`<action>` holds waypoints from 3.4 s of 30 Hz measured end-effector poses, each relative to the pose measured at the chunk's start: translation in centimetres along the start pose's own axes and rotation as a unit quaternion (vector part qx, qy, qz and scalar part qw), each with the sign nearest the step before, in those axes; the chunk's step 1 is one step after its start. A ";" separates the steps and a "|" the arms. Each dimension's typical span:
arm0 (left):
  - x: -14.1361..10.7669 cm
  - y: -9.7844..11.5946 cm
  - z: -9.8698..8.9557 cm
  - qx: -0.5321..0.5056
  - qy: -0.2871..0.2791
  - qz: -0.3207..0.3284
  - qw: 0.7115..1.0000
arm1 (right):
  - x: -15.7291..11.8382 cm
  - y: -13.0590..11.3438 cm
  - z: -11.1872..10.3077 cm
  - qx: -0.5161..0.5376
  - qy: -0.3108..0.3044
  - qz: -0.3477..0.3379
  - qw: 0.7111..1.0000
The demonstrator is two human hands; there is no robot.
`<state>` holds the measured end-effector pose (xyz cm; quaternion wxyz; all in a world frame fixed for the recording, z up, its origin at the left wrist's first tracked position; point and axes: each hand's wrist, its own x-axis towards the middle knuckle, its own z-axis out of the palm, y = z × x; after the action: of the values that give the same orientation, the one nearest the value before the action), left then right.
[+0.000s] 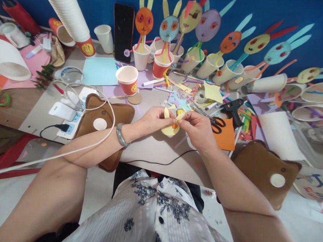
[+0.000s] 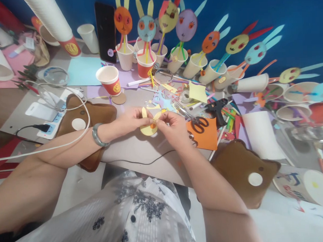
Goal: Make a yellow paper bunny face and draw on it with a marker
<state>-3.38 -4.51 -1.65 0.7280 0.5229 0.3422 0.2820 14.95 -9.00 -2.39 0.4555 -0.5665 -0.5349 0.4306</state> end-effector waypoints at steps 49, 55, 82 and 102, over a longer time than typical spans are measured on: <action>0.3 -1.1 -0.5 0.013 0.008 0.063 0.998 | -0.1 -0.4 0.2 -0.009 -0.002 -0.022 1.000; 0.3 -1.3 -0.6 0.008 -0.011 0.070 0.997 | -0.2 0.2 0.2 -0.024 0.016 -0.020 0.999; 0.5 -1.5 -0.6 0.041 -0.006 0.085 0.996 | -0.2 1.0 -0.1 -0.019 0.014 -0.030 0.999; 0.1 -1.0 -0.5 0.061 0.037 0.096 0.993 | -0.1 1.1 0.1 -0.004 0.043 -0.053 0.998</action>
<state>-3.65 -4.45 -2.77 0.6513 0.5857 0.3339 0.3481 15.09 -9.07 -3.45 0.4982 -0.5572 -0.5459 0.3786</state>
